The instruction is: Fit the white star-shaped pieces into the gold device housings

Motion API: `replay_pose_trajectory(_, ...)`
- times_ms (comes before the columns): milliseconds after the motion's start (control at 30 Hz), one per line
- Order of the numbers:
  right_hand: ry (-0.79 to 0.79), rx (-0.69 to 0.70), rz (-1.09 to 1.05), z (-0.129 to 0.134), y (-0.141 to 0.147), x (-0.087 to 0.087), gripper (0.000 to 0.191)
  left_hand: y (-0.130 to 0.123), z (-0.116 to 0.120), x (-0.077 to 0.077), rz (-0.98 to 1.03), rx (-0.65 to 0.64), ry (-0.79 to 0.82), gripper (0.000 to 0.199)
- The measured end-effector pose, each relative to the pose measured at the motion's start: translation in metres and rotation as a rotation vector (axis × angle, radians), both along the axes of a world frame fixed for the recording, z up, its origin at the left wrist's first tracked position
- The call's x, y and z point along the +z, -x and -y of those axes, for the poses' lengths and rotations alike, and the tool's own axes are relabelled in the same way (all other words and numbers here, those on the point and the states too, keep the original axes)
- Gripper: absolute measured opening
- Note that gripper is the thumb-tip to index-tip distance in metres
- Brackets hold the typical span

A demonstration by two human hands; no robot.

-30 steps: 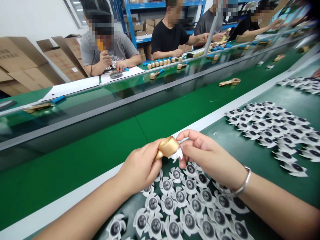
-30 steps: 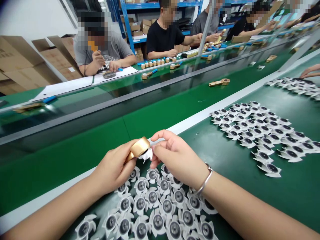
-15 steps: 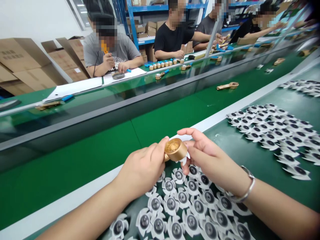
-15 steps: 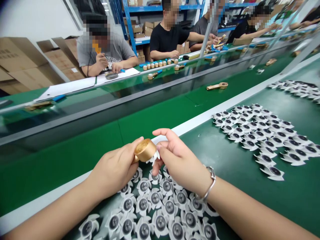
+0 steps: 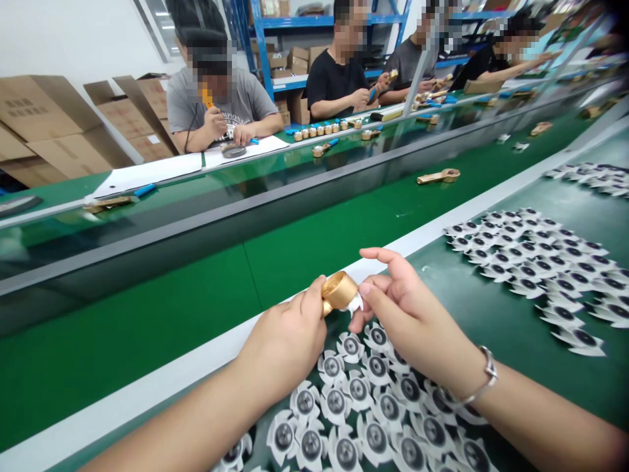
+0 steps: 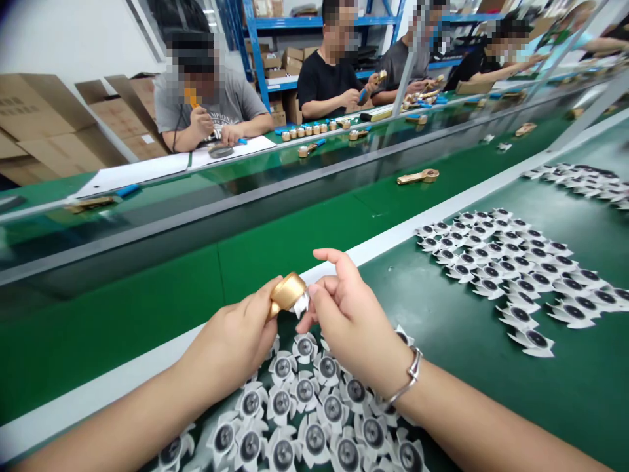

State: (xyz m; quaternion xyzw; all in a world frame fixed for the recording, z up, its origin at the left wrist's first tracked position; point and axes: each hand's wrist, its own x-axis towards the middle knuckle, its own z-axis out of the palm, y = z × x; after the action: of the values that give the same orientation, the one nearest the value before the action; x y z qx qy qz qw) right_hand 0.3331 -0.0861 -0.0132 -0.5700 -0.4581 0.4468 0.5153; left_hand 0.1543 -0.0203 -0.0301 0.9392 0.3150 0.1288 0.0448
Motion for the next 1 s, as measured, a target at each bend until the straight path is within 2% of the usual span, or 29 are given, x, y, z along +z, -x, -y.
replay_pose_trajectory(133, 0.077, 0.044, -0.233, -0.003, 0.001, 0.004, 0.035, -0.003, 0.005, 0.003, 0.0, 0.045, 0.113, 0.046)
replay_pose_trajectory(233, 0.106, 0.073, -0.343, -0.003, 0.004, 0.003, 0.033, -0.004, 0.008, 0.004, 0.031, 0.063, 0.082, 0.046)
replay_pose_trajectory(367, -0.002, -0.001, -0.261, -0.001, 0.008, -0.002, 0.027, -0.003, 0.008, 0.001, 0.039, 0.043, -0.031, 0.05)
replay_pose_trajectory(533, -0.132, -0.095, -0.079, 0.002, 0.011, -0.009, 0.022, 0.0, 0.007, -0.006, 0.031, 0.019, -0.089, 0.054)
replay_pose_trajectory(700, -0.132, -0.091, -0.142, 0.001, 0.011, -0.01, 0.024, 0.0, 0.005, -0.008, 0.016, 0.022, -0.102, 0.054)
replay_pose_trajectory(800, -0.136, -0.068, -0.193, 0.002, 0.011, -0.007, 0.024, -0.001, 0.003, -0.005, 0.058, 0.05, -0.009, 0.053)
replay_pose_trajectory(867, -0.161, -0.035, -0.212, 0.003, 0.011, -0.006, 0.022, -0.001, 0.001, -0.002, 0.105, 0.057, 0.108, 0.05)
replay_pose_trajectory(1000, -0.251, 0.043, -0.144, 0.005, 0.01, -0.006, 0.029, 0.0, -0.005, 0.003, 0.217, 0.008, 0.318, 0.04)
